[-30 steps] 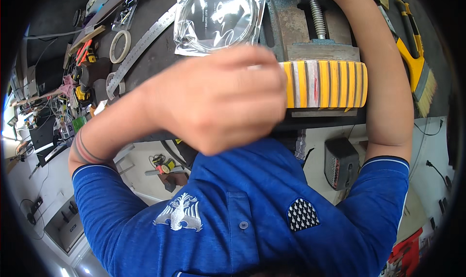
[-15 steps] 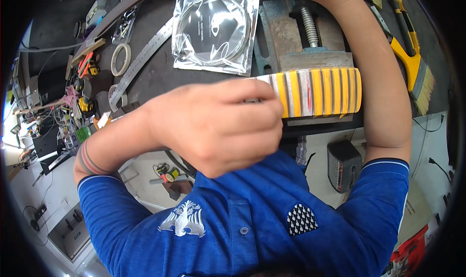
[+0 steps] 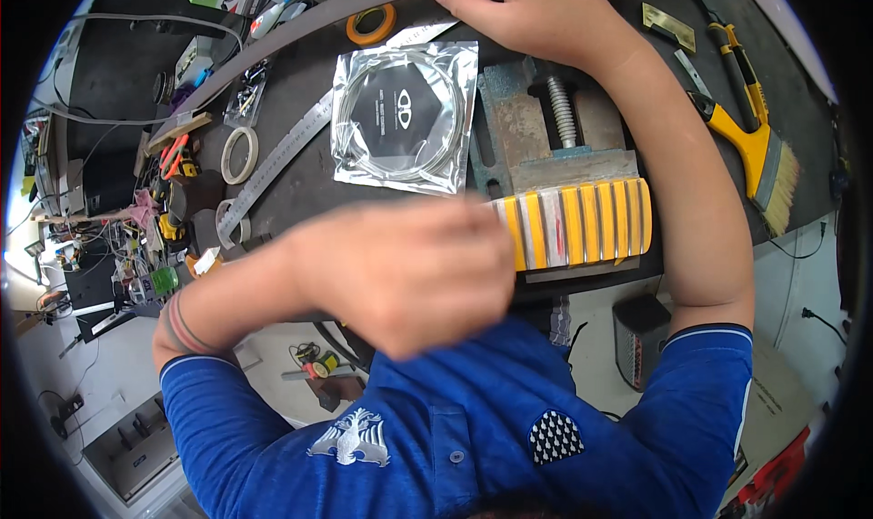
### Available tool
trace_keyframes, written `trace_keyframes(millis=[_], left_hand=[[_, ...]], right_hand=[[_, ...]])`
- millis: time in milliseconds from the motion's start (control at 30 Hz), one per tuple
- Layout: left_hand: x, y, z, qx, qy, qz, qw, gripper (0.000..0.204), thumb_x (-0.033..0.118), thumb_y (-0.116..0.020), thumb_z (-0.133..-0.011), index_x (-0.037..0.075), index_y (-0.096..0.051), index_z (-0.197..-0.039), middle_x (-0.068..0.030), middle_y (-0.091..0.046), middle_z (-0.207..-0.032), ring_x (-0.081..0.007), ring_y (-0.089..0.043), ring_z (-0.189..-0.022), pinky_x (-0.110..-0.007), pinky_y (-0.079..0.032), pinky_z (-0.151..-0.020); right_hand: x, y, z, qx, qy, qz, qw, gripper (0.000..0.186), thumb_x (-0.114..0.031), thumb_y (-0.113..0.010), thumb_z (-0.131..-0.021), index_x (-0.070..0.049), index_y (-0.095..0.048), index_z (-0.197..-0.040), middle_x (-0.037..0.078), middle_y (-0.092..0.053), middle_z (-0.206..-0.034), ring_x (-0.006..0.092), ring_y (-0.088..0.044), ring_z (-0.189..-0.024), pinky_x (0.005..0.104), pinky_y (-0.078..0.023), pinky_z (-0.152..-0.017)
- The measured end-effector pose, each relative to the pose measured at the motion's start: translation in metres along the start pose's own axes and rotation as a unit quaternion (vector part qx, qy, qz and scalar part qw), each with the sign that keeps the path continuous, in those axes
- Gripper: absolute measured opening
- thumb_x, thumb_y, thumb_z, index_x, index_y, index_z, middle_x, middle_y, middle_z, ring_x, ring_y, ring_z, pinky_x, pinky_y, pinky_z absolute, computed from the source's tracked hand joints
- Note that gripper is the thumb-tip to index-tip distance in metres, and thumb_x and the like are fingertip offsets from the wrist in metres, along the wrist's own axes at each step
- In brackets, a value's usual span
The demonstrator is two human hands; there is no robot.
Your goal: The person uses a small piece of dark material to rub and polish the frets of a guitar neck that is held in a vice, moving the material back and forth across each fret sequentially.
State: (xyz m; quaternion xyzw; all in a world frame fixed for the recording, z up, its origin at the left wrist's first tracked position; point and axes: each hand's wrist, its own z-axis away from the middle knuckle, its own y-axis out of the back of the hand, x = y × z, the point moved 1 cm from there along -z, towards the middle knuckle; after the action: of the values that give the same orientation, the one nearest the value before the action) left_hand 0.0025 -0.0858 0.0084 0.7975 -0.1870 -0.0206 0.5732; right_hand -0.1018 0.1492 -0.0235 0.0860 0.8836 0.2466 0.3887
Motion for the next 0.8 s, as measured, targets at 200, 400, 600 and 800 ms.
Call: trace_keyframes(millis=[200,400,600,800], left_hand=[[0.010,-0.007,-0.010,0.035,0.004,0.008,0.999,0.025,0.015,-0.069,-0.089,-0.005,-0.078,-0.099,-0.0156,-0.075,-0.104,-0.0331,-0.076,-0.101,-0.045,-0.063,-0.097],[0.007,-0.005,-0.004,0.012,0.023,0.062,0.998,0.032,0.016,-0.076,-0.073,-0.005,-0.077,-0.096,-0.0170,-0.075,-0.108,-0.0385,-0.076,-0.100,-0.052,-0.064,-0.093],[-0.006,-0.013,0.003,0.074,-0.040,-0.078,0.993,0.025,0.015,-0.073,-0.077,-0.004,-0.073,-0.092,-0.0112,-0.067,-0.097,-0.0306,-0.073,-0.099,-0.046,-0.063,-0.092],[-0.006,0.000,0.000,0.023,0.011,0.038,0.999,0.026,0.016,-0.074,-0.080,-0.005,-0.076,-0.096,-0.0140,-0.073,-0.100,-0.0356,-0.077,-0.098,-0.050,-0.064,-0.090]], right_hand=[[0.005,-0.001,0.001,0.005,0.016,0.019,1.000,0.012,-0.007,-0.070,-0.095,0.004,-0.072,-0.099,0.020,-0.075,-0.087,0.0336,-0.074,-0.080,0.0416,-0.057,-0.075],[0.002,-0.001,0.000,0.000,0.000,0.014,1.000,0.012,-0.007,-0.071,-0.095,0.004,-0.072,-0.099,0.019,-0.074,-0.085,0.0320,-0.073,-0.077,0.0408,-0.056,-0.072],[0.003,-0.001,0.001,-0.001,0.004,0.021,1.000,0.012,-0.007,-0.071,-0.096,0.004,-0.073,-0.099,0.018,-0.074,-0.085,0.0293,-0.073,-0.077,0.0395,-0.056,-0.072],[0.001,-0.002,0.000,-0.007,-0.008,0.013,1.000,0.014,-0.009,-0.071,-0.097,0.004,-0.073,-0.099,0.017,-0.074,-0.084,0.0249,-0.071,-0.076,0.0378,-0.055,-0.072]])
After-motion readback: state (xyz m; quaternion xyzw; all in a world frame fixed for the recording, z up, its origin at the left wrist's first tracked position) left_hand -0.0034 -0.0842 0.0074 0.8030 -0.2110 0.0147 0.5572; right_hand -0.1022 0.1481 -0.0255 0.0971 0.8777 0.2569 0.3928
